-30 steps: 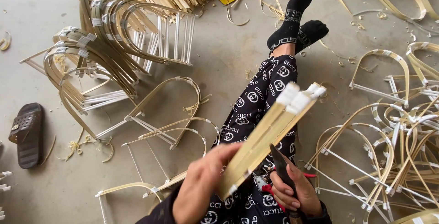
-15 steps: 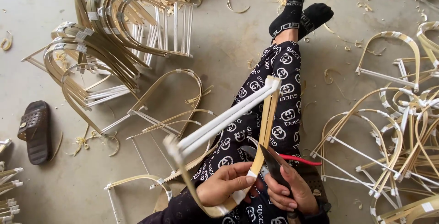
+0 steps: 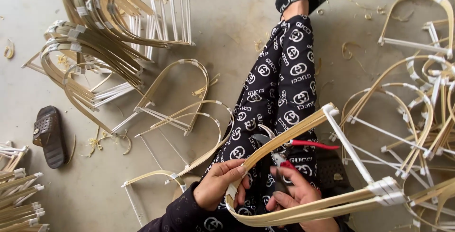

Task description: Assembling and securing curved bamboo frame components using a cutting tool and white plastic bindings.

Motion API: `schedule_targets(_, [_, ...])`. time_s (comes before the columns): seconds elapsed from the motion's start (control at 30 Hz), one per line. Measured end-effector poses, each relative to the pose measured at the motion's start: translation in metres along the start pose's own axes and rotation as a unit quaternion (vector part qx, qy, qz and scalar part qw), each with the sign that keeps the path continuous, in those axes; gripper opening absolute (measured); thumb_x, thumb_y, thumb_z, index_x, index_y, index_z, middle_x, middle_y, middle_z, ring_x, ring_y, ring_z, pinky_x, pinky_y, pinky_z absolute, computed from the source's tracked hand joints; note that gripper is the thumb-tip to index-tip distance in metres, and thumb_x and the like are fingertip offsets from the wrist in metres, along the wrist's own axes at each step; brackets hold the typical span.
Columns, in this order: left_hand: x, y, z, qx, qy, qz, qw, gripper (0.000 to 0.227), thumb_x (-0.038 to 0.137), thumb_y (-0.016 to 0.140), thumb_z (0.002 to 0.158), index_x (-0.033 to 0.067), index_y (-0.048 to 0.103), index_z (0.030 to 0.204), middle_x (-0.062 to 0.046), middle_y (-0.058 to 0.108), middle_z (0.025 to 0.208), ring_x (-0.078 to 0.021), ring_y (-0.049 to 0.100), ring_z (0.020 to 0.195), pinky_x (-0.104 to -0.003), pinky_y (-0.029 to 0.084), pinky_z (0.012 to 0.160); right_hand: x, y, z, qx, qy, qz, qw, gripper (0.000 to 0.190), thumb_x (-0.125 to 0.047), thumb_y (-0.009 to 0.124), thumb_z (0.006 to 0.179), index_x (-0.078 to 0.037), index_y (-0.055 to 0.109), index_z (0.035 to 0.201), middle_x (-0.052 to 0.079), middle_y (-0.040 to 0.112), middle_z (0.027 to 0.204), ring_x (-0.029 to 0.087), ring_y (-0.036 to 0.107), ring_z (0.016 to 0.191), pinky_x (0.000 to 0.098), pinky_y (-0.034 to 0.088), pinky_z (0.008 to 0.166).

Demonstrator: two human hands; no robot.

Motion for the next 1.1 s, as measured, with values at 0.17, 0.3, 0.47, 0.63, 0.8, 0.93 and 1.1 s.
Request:
schedule_targets(0.17, [-0.024, -0.007, -0.002, -0.015, -0.034, 0.005, 0.999, 0.037, 0.018, 0.054, 0.106, -0.0042, 0.059, 0.135, -0.008, 0.065, 0.077, -0.0161, 0.062, 0.049, -0.027, 0.048, 0.044, 0.026, 0.015, -0.001, -0.111, -0.011, 0.067, 0.991, 0.073, -0.027, 0.053, 0.102, -0.022, 0.018, 0.165, 0.013, 0.069, 0.067, 0.019, 0.069, 0.049, 0.0288, 0.054, 0.042])
schedule_targets(0.3, [-0.034, -0.007, -0.007, 0.011, -0.074, -0.004, 0.997, 0.037, 0.017, 0.058, 0.107, -0.0048, 0.062, 0.137, -0.010, 0.066, 0.080, -0.0137, 0.061, 0.053, -0.026, 0.047, 0.047, 0.011, 0.041, -0.005, -0.106, -0.004, 0.098, 0.990, 0.072, -0.027, 0.050, 0.097, -0.019, 0.015, 0.160, 0.011, 0.066, 0.063, 0.019, 0.066, 0.044, 0.0282, 0.052, 0.040])
schedule_targets(0.47, [-0.026, 0.007, -0.015, -0.034, -0.065, 0.004, 0.997, 0.031, 0.019, 0.058, 0.103, 0.0016, 0.058, 0.128, -0.009, 0.066, 0.077, -0.0127, 0.057, 0.047, -0.025, 0.043, 0.041, 0.029, 0.048, -0.006, -0.113, -0.033, 0.150, 0.982, 0.068, -0.020, 0.054, 0.100, -0.014, 0.016, 0.156, 0.012, 0.069, 0.074, 0.017, 0.067, 0.055, 0.0275, 0.054, 0.050])
schedule_targets(0.63, [-0.027, 0.003, -0.018, -0.052, -0.049, 0.037, 0.997, 0.025, 0.016, 0.061, 0.107, -0.0007, 0.053, 0.124, -0.011, 0.066, 0.081, -0.0126, 0.057, 0.053, -0.024, 0.043, 0.047, 0.040, 0.052, -0.008, -0.117, -0.051, 0.169, 0.977, 0.068, -0.017, 0.056, 0.098, -0.015, 0.018, 0.154, 0.012, 0.069, 0.072, 0.017, 0.065, 0.052, 0.0260, 0.052, 0.048])
schedule_targets(0.8, [-0.026, -0.001, -0.021, -0.062, -0.072, 0.051, 0.994, 0.021, 0.016, 0.059, 0.105, -0.0014, 0.054, 0.116, -0.011, 0.065, 0.075, -0.0129, 0.056, 0.047, -0.024, 0.042, 0.041, 0.038, 0.057, -0.010, -0.117, -0.047, 0.196, 0.972, 0.064, -0.014, 0.058, 0.096, -0.015, 0.023, 0.150, 0.011, 0.067, 0.067, 0.016, 0.061, 0.046, 0.0263, 0.049, 0.043])
schedule_targets(0.93, [-0.024, 0.000, -0.030, -0.066, -0.083, 0.056, 0.993, 0.019, 0.015, 0.059, 0.104, -0.0014, 0.054, 0.113, -0.011, 0.065, 0.074, -0.0135, 0.056, 0.046, -0.024, 0.043, 0.041, 0.045, 0.055, -0.013, -0.108, -0.053, 0.187, 0.975, 0.052, -0.010, 0.059, 0.098, -0.008, 0.031, 0.143, 0.012, 0.066, 0.068, 0.016, 0.061, 0.049, 0.0267, 0.049, 0.046])
schedule_targets(1.1, [-0.046, -0.034, -0.047, -0.039, -0.099, 0.085, 0.991, 0.017, 0.010, 0.062, 0.104, -0.0020, 0.055, 0.113, -0.010, 0.065, 0.075, -0.0136, 0.058, 0.049, -0.025, 0.044, 0.043, 0.047, 0.016, -0.011, 0.014, -0.071, 0.138, 0.988, 0.032, -0.015, 0.060, 0.098, 0.001, 0.051, 0.124, 0.011, 0.067, 0.067, 0.015, 0.059, 0.045, 0.0271, 0.046, 0.039])
Point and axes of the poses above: each hand's wrist, its own z-axis towards the middle knuckle, its own y-axis out of the palm, x = y × z, the point moved 3 cm from there along z, towards the middle knuckle
